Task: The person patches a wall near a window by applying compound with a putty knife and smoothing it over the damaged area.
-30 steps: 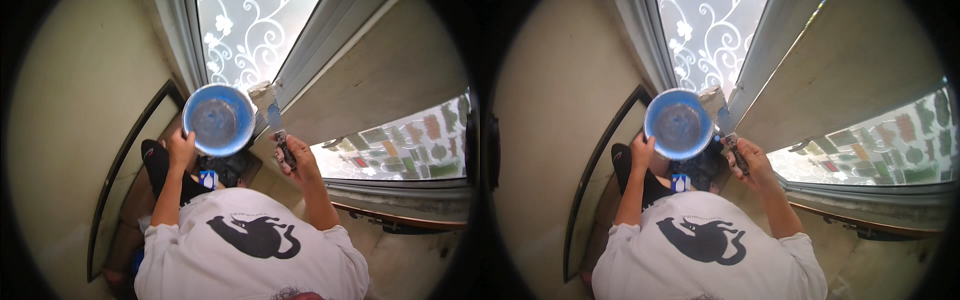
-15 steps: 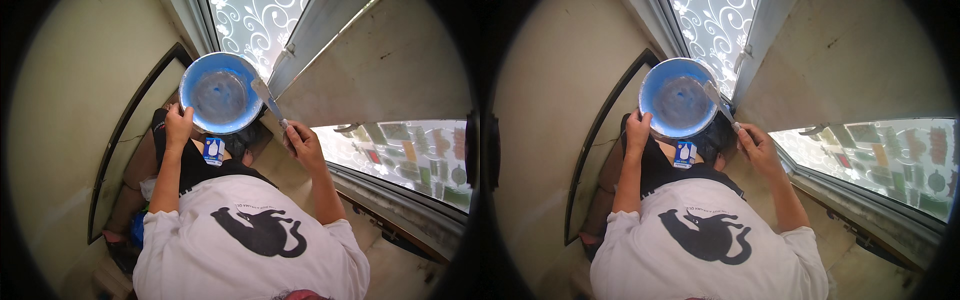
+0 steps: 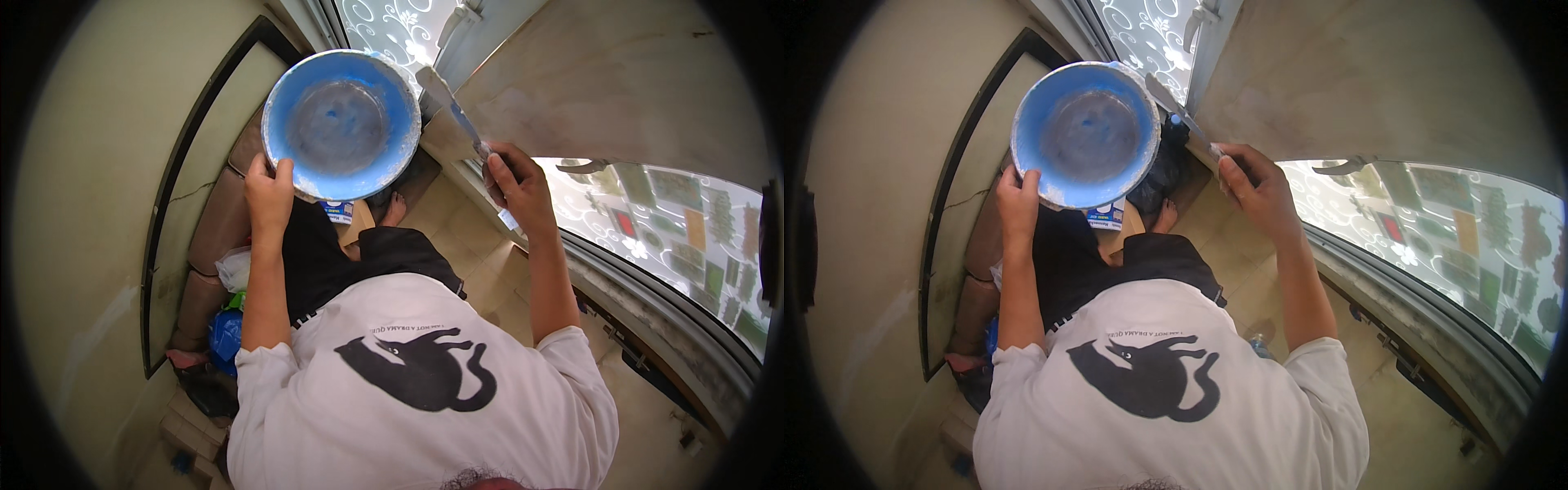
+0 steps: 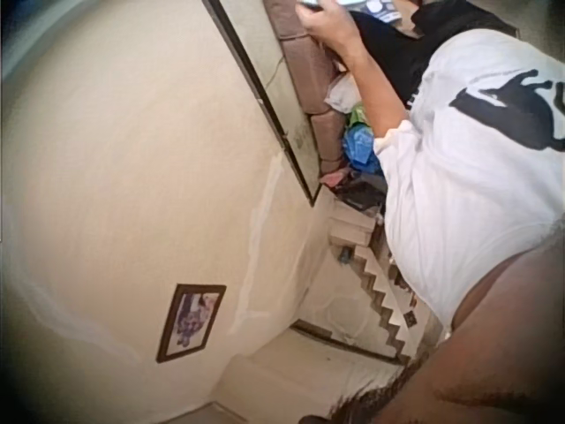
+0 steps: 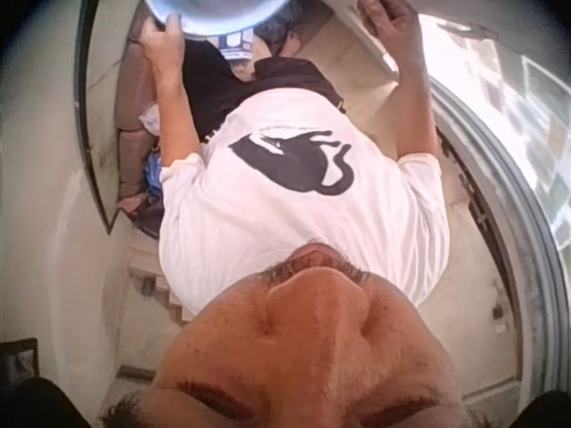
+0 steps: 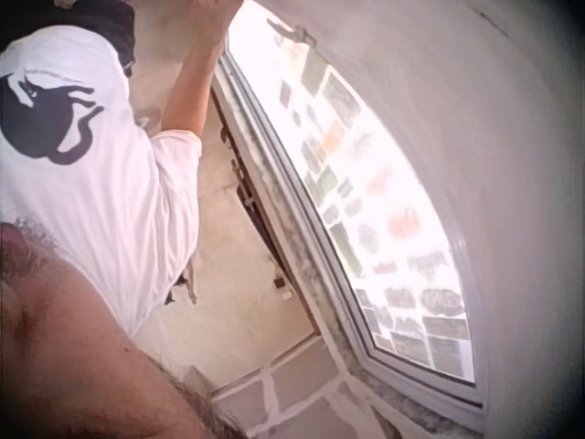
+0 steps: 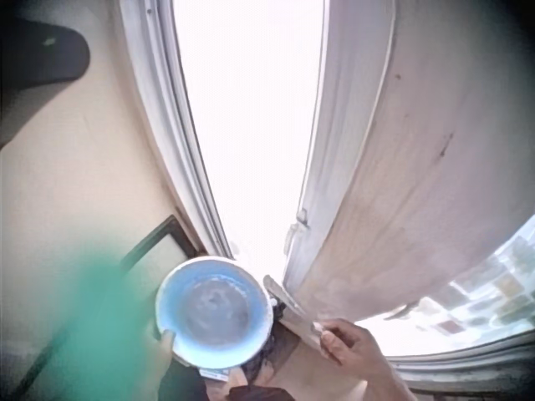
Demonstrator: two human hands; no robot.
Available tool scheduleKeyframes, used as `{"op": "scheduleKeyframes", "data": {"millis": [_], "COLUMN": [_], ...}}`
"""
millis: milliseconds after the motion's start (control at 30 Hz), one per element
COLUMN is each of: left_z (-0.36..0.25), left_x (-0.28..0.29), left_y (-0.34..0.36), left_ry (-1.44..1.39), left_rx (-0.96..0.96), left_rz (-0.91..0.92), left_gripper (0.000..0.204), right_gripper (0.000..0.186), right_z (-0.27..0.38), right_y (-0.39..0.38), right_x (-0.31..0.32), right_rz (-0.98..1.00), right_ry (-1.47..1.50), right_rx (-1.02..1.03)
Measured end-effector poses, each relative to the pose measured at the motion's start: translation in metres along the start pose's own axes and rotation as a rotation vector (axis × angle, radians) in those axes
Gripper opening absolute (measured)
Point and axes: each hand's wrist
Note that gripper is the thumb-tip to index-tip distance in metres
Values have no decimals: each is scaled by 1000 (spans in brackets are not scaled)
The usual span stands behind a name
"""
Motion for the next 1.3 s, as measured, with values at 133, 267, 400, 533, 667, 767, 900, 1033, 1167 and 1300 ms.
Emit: {"op": "scheduleKeyframes", "data": {"millis": [133,267,400,533,667,767,900,1033,1167,1300], "left_z": [19,60,122,212,314,353,394,401,384,353], "left_x": [-10,-31,-70,-128,-194,-238,-291,-304,-304,-301], "left_y": [-12,-26,-54,-95,-157,-206,-280,-335,-366,-377], "left_ry": [-56,-49,-67,-196,-171,-138,-114,-60,-85,-116], "left_rx": [20,90,129,88,93,131,292,386,437,385], "left_rz": [30,90,117,40,-7,-20,-7,26,-4,-103], "left_gripper": [26,25,25,27,30,30,34,36,35,32], "right_gripper": [30,30,32,32,34,36,37,36,34,32], "right_z": [-43,-102,-173,-247,-333,-384,-423,-463,-487,-484], "right_y": [0,2,-16,-28,-56,-87,-115,-139,-155,-160], "right_x": [0,-6,-13,-9,-3,1,17,46,68,88], "right_rz": [17,30,66,102,85,119,126,87,136,208], "right_ry": [20,22,34,-26,-73,-35,-162,-163,-389,-666], "right_rx": [-47,-63,-129,-85,-44,-136,-185,-271,-128,289]}}
Point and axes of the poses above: each hand's wrist, its own y-axis towards the middle knuckle, its own x-axis out of the back of the hand, z = x × y, and after that the axes turned 3 degrees about y, right-handed
